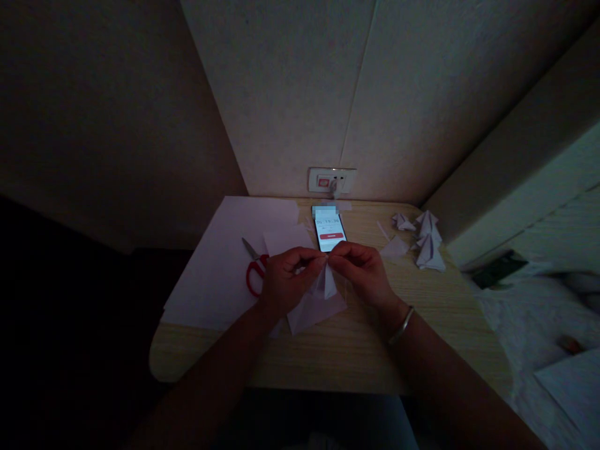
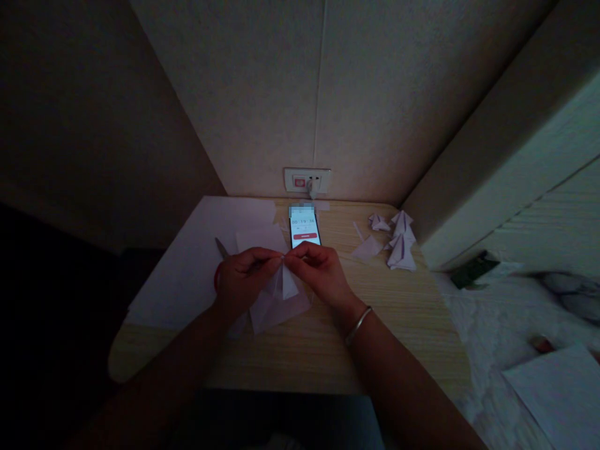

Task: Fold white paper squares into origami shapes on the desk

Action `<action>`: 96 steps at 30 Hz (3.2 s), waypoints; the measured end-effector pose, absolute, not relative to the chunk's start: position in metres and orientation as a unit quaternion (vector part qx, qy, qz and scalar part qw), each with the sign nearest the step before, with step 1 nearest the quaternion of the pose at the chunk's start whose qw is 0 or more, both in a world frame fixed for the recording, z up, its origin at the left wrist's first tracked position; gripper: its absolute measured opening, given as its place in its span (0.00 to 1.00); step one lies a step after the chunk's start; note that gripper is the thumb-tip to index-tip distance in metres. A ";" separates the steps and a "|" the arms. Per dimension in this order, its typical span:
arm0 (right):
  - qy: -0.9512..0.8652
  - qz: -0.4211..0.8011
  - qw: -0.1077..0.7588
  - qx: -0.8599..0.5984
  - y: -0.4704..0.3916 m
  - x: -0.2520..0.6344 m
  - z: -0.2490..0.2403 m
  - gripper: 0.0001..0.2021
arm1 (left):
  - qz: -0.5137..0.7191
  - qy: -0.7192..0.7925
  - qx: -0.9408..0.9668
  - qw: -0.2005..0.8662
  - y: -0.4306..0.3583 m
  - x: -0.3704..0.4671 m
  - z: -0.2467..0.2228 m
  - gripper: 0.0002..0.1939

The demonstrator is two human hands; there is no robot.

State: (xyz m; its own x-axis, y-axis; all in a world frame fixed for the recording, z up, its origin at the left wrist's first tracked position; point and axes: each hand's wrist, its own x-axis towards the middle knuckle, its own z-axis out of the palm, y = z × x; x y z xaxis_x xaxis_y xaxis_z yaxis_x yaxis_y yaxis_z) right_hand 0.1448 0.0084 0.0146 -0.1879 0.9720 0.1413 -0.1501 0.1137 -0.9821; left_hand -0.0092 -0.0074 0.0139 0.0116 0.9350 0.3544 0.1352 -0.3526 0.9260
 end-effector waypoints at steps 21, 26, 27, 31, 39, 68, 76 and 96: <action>-0.594 0.534 0.494 -0.343 0.009 0.149 0.017 0.06 | 0.520 0.441 0.660 0.315 -0.008 -0.011 0.017 0.03; -0.605 0.525 0.491 -0.343 0.010 0.150 0.018 0.07 | 0.521 0.435 0.666 0.309 -0.009 -0.010 0.019 0.03; -0.608 0.522 0.489 -0.344 0.010 0.150 0.017 0.07 | 0.522 0.435 0.664 0.312 -0.009 -0.010 0.018 0.03; -0.618 0.515 0.482 -0.347 0.011 0.152 0.016 0.08 | 0.522 0.434 0.657 0.326 -0.008 -0.011 0.016 0.05; -0.602 0.514 0.490 -0.366 0.009 0.150 0.020 0.08 | 0.532 0.438 0.644 0.332 -0.007 -0.010 0.013 0.06; -0.653 0.446 0.469 -0.394 0.008 0.152 0.016 0.05 | 0.511 0.451 0.657 0.322 -0.008 -0.009 0.013 0.07; -0.656 0.453 0.459 -0.393 0.007 0.150 0.020 0.05 | 0.498 0.445 0.671 0.322 -0.009 -0.008 0.011 0.07; -0.575 0.533 0.491 -0.380 0.011 0.148 0.012 0.13 | 0.521 0.442 0.563 0.465 -0.007 -0.002 0.009 0.13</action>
